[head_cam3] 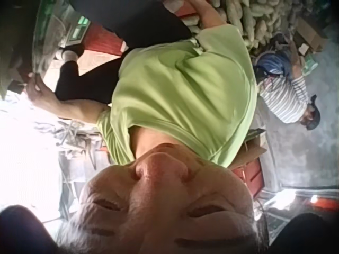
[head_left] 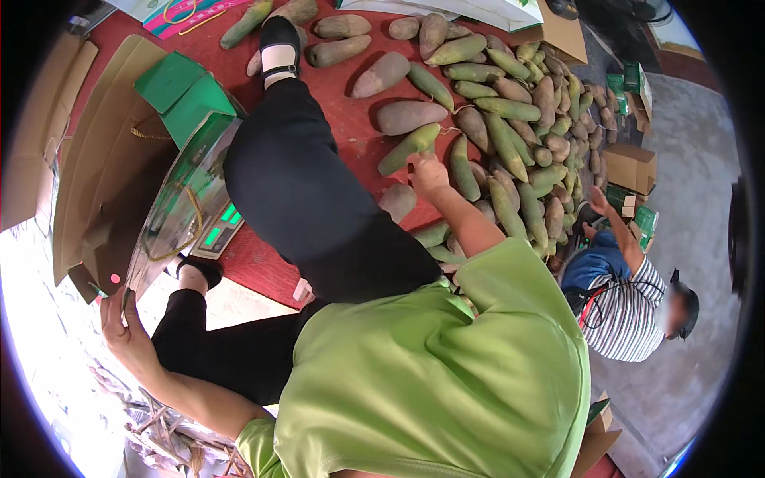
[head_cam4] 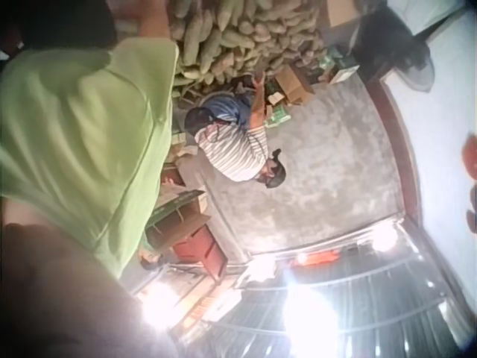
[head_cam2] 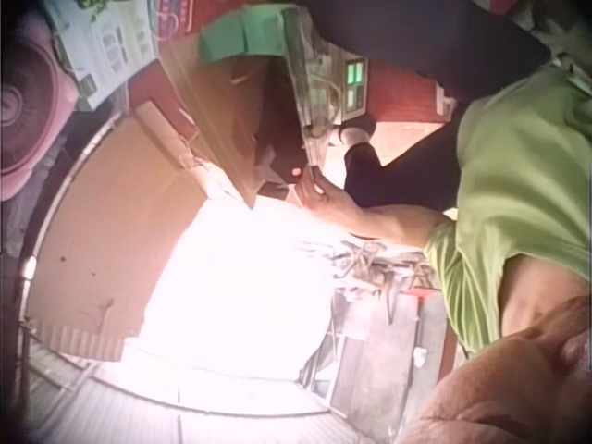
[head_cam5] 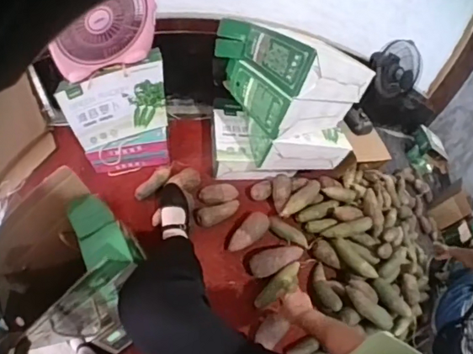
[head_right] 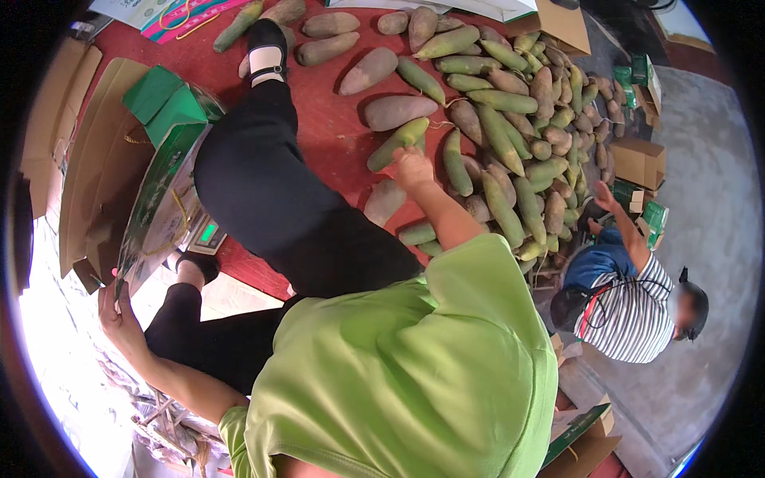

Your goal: The recorder is weighing and packing sweet potatoes into cardboard boxes in a factory environment.

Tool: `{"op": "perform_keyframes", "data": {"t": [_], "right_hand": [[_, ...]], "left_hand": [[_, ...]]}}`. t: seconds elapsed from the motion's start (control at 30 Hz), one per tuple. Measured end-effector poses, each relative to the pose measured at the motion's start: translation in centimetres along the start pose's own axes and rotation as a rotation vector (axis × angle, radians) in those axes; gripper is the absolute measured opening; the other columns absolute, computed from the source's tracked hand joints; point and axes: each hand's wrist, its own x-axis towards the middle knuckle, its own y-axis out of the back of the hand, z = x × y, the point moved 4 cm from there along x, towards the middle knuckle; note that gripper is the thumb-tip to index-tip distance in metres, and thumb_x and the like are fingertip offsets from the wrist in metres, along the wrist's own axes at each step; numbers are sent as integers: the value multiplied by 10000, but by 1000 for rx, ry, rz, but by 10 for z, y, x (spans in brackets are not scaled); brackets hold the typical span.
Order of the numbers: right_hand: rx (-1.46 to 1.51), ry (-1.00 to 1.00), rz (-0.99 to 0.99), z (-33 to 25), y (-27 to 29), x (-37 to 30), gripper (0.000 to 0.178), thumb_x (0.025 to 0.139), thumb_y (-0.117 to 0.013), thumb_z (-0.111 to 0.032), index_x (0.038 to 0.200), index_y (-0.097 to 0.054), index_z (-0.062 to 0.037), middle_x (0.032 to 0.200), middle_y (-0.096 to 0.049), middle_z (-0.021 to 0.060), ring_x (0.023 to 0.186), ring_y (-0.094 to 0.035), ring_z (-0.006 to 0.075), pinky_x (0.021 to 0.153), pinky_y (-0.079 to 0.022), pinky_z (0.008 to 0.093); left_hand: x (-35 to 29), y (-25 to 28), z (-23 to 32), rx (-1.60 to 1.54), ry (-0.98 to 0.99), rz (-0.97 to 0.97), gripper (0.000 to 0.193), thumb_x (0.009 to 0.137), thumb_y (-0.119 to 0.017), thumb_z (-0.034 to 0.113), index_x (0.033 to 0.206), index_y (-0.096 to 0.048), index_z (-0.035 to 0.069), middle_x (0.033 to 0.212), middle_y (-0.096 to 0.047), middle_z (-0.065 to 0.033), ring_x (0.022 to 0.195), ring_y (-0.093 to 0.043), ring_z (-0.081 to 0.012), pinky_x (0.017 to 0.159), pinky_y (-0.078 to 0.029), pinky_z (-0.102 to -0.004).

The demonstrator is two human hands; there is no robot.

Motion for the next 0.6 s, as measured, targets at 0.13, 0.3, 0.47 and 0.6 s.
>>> {"op": "perform_keyframes", "data": {"t": [0.13,0.3,0.47,0.6], "right_hand": [[-431,276,73,-26,12,18,375,753,-665,-139,1120,-589,-130,1112,-564,62,1104,-519,250,853,-453,384],[-637,536,106,-37,-16,45,364,820,-550,-168,1183,-568,-163,1198,-518,26,1140,-468,214,851,-417,414],[-937,553,-36,-33,-49,63,259,855,-543,-189,1109,-595,-178,1118,-557,6,1124,-472,182,897,-342,439],[-1051,527,-251,-71,-45,69,280,898,-497,-208,1159,-595,-188,1132,-556,25,1101,-487,171,916,-322,446]], "left_hand": [[0,5,5,-22,48,-1,133,862,-612,17,980,-654,-31,858,-621,-110,802,-581,-239,772,-451,-312],[8,5,26,-26,-15,43,136,796,-616,-36,916,-678,-20,786,-591,-107,728,-579,-229,692,-454,-312],[10,6,32,-61,57,14,138,786,-638,-4,916,-684,-9,785,-605,-109,702,-593,-238,649,-459,-308],[-1,19,28,-38,84,38,186,727,-635,-41,902,-686,-8,761,-575,-111,710,-592,-249,652,-464,-316]]}}
